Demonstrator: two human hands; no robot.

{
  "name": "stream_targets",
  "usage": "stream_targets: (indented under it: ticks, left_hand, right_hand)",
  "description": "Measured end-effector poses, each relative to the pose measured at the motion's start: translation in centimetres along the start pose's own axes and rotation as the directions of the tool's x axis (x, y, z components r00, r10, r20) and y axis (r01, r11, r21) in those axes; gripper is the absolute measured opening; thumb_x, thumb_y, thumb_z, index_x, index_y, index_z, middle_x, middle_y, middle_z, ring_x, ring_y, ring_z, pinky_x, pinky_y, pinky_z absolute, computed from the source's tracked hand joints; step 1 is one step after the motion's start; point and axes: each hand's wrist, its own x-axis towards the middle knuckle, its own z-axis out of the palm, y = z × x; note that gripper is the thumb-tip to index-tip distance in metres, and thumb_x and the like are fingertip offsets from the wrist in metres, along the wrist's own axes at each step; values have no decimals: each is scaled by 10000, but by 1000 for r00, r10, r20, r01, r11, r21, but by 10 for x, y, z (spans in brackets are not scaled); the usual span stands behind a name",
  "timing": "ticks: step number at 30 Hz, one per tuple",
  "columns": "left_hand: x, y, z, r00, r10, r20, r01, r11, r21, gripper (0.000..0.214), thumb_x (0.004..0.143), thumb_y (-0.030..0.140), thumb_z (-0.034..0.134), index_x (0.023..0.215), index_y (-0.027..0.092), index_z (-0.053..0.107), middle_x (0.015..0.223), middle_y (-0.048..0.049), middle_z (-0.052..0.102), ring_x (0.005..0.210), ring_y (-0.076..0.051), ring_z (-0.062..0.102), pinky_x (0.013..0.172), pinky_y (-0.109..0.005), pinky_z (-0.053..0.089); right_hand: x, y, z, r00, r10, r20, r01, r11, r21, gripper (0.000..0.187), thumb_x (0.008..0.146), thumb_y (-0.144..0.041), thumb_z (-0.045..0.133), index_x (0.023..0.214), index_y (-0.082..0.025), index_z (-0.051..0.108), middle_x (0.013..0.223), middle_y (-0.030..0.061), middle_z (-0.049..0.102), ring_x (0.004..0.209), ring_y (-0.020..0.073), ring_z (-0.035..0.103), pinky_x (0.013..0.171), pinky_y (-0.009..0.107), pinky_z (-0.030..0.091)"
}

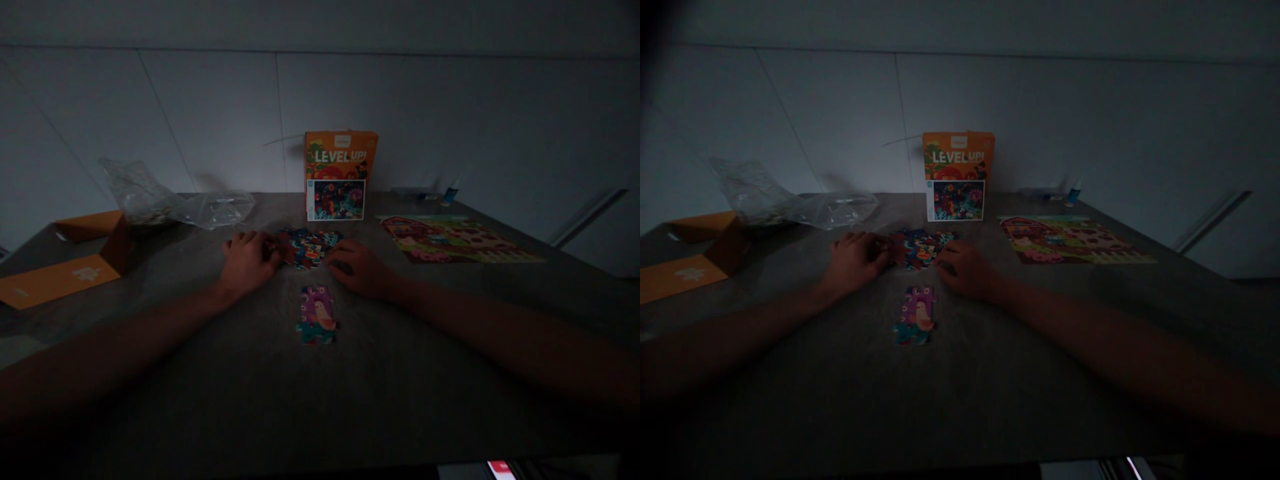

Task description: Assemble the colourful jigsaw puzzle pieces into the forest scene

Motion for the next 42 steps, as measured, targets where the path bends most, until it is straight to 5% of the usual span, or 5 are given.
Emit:
stream_targets:
  ticks: [2, 5, 9, 17, 42]
  left_hand:
    - [-2, 2, -1, 984, 172, -53, -175, 983, -54, 312, 922, 355, 587, 1139, 174, 719, 1067, -132, 710, 1073, -342, 602, 969, -535, 464]
    - [-5, 4, 1, 878, 472, -72, -478, 865, -156, 351, 972, 306, 542, 1265, 171, 681, 1288, -127, 669, 1185, -309, 570, 1071, -516, 438]
    - [-7, 4, 8, 781, 622, 53, -599, 771, -218, 368, 1006, 289, 506, 1330, 248, 675, 1507, -70, 560, 1436, -382, 374, 1156, -616, 352]
    - [-8, 6, 7, 852, 510, 120, -478, 851, -218, 325, 969, 282, 540, 1240, 250, 715, 1392, -72, 645, 1407, -361, 462, 1149, -614, 373]
    - [-2, 3, 12, 951, 279, 133, -248, 946, -211, 474, 890, 491, 727, 1279, 227, 668, 1493, -141, 568, 1293, -375, 550, 1064, -608, 452]
  right_hand:
    - [0, 0, 0, 1000, -9, -6, 9, 1000, 1, 157, 933, -176, 590, 998, -164, 732, 1018, 103, 697, 982, 227, 649, 886, 392, 539]
    - [1, -1, 0, 1000, -11, -5, 11, 1000, -12, 165, 928, -180, 590, 1013, -164, 730, 1032, 108, 704, 1001, 240, 649, 911, 420, 541]
    - [2, -2, -1, 999, -11, 45, 13, 999, -46, 271, 934, -204, 595, 1173, -154, 711, 1237, 141, 699, 1155, 280, 627, 1027, 504, 496]
    - [3, -1, 0, 980, 63, 187, -48, 995, -82, 423, 997, -275, 519, 1398, -184, 623, 1473, 148, 596, 1309, 297, 569, 1101, 554, 438]
    - [3, -4, -4, 987, -79, 138, 66, 993, 98, 284, 952, -145, 528, 1174, -181, 701, 1219, 104, 708, 1158, 244, 619, 1045, 485, 486]
